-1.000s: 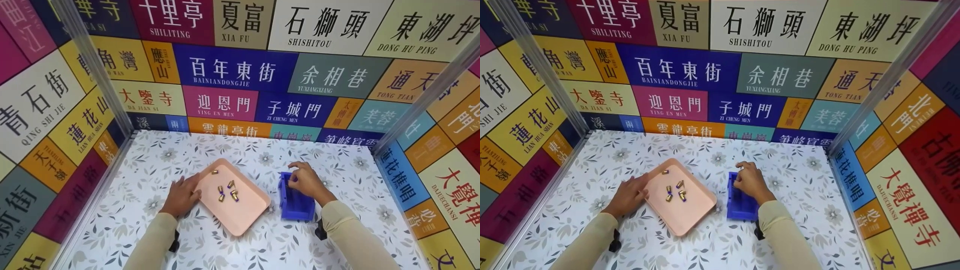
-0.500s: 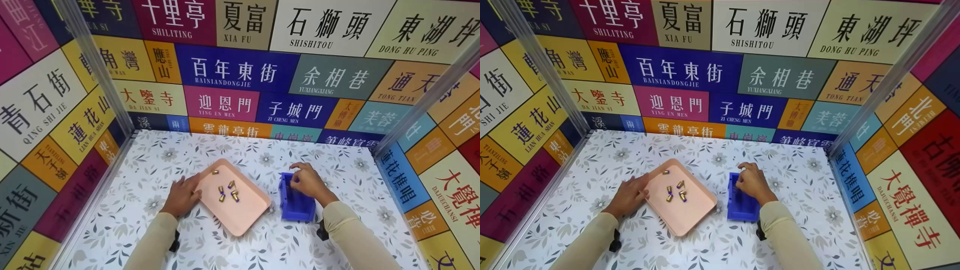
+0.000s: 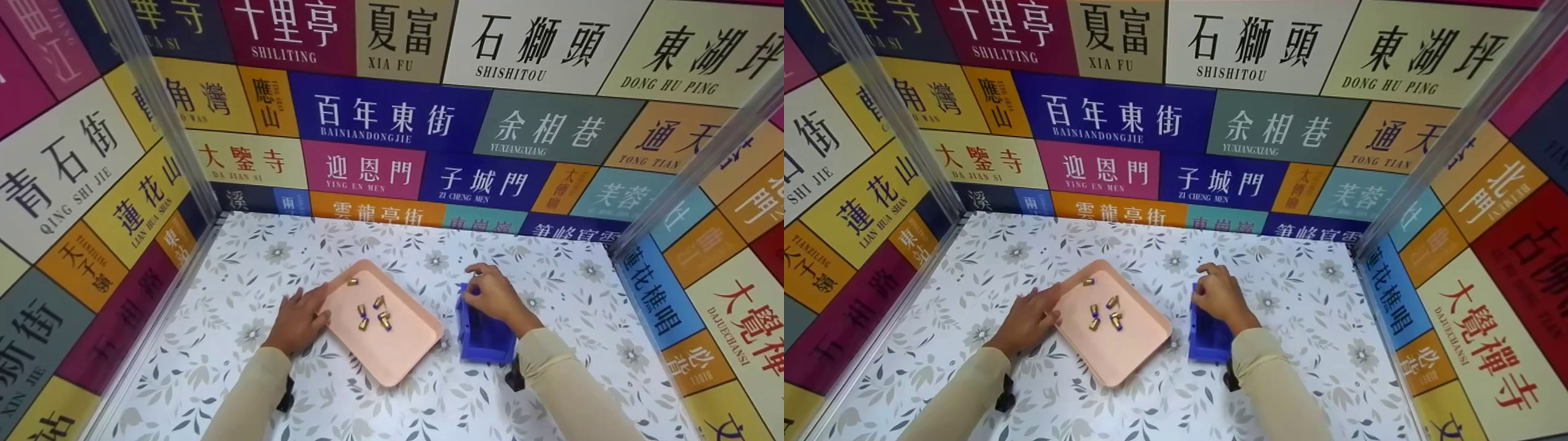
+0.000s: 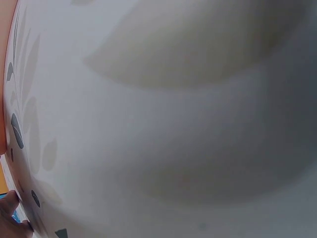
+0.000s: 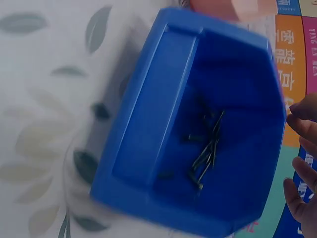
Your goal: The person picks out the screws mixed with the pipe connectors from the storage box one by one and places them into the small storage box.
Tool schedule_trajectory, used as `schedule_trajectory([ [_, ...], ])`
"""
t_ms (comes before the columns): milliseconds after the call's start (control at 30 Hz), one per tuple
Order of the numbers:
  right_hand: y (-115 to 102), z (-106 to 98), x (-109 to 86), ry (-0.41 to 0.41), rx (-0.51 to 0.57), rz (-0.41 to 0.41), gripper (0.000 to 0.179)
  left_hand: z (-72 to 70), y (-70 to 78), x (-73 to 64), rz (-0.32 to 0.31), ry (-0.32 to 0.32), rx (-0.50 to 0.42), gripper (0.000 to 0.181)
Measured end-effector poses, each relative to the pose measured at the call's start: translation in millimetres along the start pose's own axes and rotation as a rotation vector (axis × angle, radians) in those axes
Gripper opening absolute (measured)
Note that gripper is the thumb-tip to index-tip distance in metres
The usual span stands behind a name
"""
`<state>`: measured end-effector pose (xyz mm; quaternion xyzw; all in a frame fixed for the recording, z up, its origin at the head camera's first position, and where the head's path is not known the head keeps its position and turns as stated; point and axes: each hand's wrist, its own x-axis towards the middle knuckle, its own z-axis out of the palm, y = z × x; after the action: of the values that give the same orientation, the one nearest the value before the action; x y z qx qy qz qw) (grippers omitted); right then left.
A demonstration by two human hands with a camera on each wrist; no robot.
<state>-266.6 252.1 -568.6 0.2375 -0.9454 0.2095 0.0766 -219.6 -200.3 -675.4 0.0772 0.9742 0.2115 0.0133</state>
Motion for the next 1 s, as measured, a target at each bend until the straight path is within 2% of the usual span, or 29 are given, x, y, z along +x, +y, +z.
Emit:
schedule_trajectory([
  [133,-21.3,14.8,12.0,0.038,0.074,-0.011,0.008,0.1,0.7,-0.6,-0.021,-0.023,0.006,0.066],
  [267,-43.8,33.3,22.8,0.068,0.156,-0.019,0.014,-0.4,3.0,-1.4,-0.037,-0.035,-0.003,0.067],
  [333,-53.0,44.2,27.9,0.093,0.164,-0.027,0.016,-0.4,3.9,-1.5,-0.044,-0.037,-0.004,0.067],
  [467,-67.5,66.4,37.3,0.156,0.111,-0.014,0.016,-0.3,5.0,-1.3,-0.056,-0.043,-0.015,0.067],
  [567,-77.3,80.9,44.8,0.187,0.078,0.028,0.018,-0.9,4.8,-0.9,-0.055,-0.042,-0.018,0.067],
  [700,-90.7,97.5,54.7,0.174,0.065,0.123,0.019,-1.8,3.3,-0.9,-0.046,-0.031,-0.015,0.067],
  [867,-103.2,115.1,61.0,0.085,0.041,0.279,0.02,-1.8,1.2,-1.0,-0.014,0.002,-0.012,0.066],
  [1000,-109.5,126.3,62.3,0.028,0.046,0.362,0.027,-0.9,0.4,-0.2,-0.016,0.0,-0.006,0.065],
])
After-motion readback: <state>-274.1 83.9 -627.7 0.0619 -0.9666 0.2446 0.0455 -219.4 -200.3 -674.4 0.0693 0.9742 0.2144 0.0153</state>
